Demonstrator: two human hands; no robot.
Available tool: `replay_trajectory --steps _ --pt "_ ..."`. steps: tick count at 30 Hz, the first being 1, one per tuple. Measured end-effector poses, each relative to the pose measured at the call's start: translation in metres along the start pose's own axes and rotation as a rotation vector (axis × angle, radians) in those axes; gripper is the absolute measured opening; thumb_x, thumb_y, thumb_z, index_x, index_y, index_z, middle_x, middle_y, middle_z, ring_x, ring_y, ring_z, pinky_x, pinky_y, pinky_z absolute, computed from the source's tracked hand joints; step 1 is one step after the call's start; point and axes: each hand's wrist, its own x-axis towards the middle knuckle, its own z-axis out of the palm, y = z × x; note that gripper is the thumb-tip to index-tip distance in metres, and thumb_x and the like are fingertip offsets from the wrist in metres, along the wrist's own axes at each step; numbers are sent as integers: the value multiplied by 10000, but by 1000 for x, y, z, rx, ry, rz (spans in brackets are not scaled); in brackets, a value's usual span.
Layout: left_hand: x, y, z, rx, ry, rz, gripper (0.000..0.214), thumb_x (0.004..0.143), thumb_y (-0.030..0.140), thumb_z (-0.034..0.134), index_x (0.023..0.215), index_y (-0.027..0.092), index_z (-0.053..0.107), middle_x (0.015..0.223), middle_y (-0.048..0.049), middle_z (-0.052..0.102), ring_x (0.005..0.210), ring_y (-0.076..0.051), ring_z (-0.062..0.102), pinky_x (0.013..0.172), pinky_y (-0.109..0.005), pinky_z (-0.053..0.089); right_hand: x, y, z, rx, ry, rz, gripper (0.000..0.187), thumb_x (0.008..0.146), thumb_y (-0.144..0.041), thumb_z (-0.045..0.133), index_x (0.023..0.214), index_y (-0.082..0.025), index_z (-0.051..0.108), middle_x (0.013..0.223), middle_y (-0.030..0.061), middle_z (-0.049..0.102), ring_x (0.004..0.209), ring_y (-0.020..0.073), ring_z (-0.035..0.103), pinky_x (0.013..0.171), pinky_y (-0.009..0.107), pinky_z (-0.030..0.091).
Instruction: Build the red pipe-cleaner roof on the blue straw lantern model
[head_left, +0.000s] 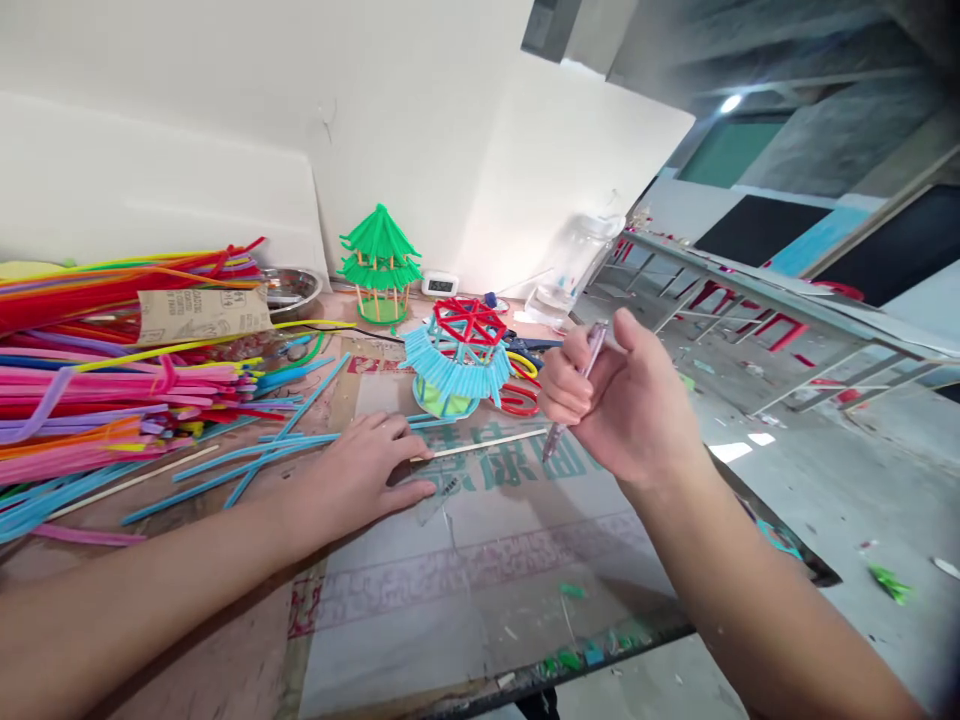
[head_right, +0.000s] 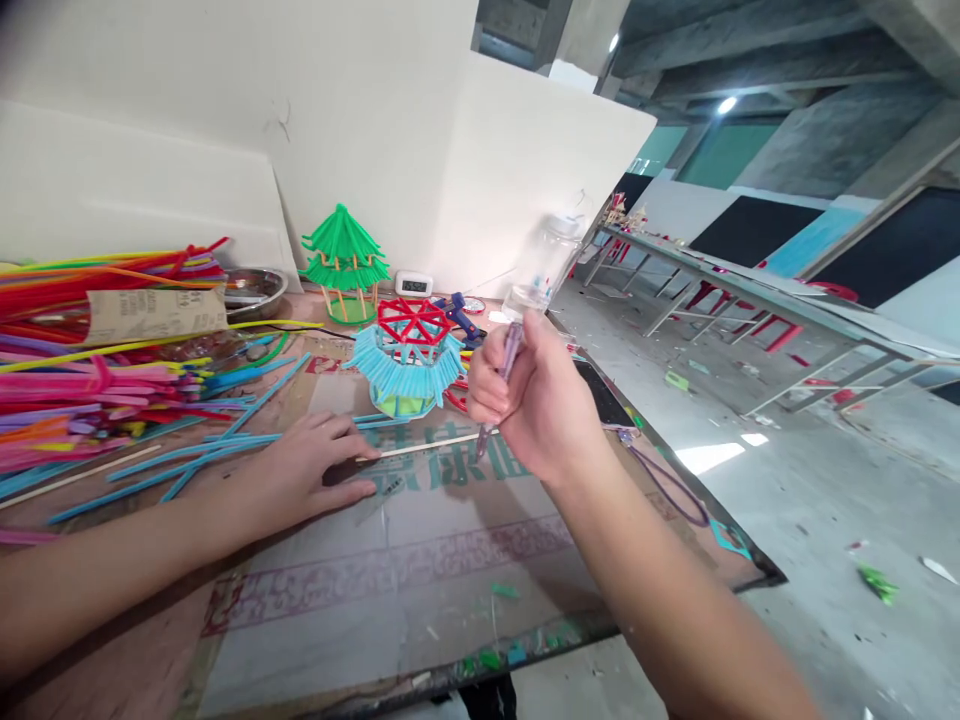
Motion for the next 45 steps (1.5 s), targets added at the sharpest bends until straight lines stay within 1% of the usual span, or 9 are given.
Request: replay_trajectory --steps 8,20,24,26,30,33,36,39,45 --pt "1 -4 3 26 -21 -3 341 925 546 531 1078 273 667 1032 -49 608 1033 -259 544 900 -402 419 6 9 -37 165 43 37 529 887 -482 491 518 -218 218 435 -65 163 377 81 129 339 229 153" --pt "3 -7 4 64 -13 36 363 922 558 523 1091 273 671 998 -52 611 985 -256 557 866 -402 425 -2 9 -29 91 70 -3 546 909 -607 474 539 -211 405 456 -64 288 370 63 135 325 222 163" --pt "2 -4 2 62 -12 34 358 924 553 525 1072 263 675 1006 -58 609 999 -260 556 879 -406 428 -3 17 -24 -74 37 -54 464 940 -538 476 696 -187 657 696 25 633 392 58 359 376 232 345" --pt "1 -3 1 59 -7 26 353 928 545 525 1067 257 675 1003 -60 607 1006 -261 552 877 -403 431 -5 23 -23 -212 -13 -61 516 956 -555 439 738 -177 714 789 67 695 535 116 559 510 268 481" --pt "0 -3 1 46 -7 32 334 938 529 519 1083 267 667 982 -53 595 990 -251 543 850 -390 429 -21 38 -20 -407 -217 40 701 995 -631 239 956 -159 757 753 81 725 686 185 682 678 327 551" --pt "-1 -4 2 42 -8 39 327 940 527 517 1075 267 664 980 -54 584 989 -253 537 833 -387 430 -32 52 -19 -582 -317 -21 472 985 -540 438 1108 -172 706 996 91 743 927 201 696 829 335 538" --pt "-1 -3 2 54 -1 35 350 937 541 513 1075 255 660 982 -60 577 984 -261 537 832 -396 432 -33 71 -17 -757 -260 -53 189 884 -355 679 979 -197 637 912 37 688 789 146 639 677 264 493" --pt "0 -2 2 68 -2 33 353 933 545 515 1058 247 657 973 -61 574 969 -265 541 831 -406 431 -23 89 -17 -736 -221 -16 131 913 -295 618 900 -213 516 708 -33 558 572 98 494 528 233 385" --pt "1 -4 4 62 5 35 315 928 522 538 1041 251 652 980 -55 574 990 -263 538 851 -404 425 -7 104 -17 -758 -197 -40 100 921 -279 569 882 -200 520 708 -20 551 582 102 477 536 239 370"
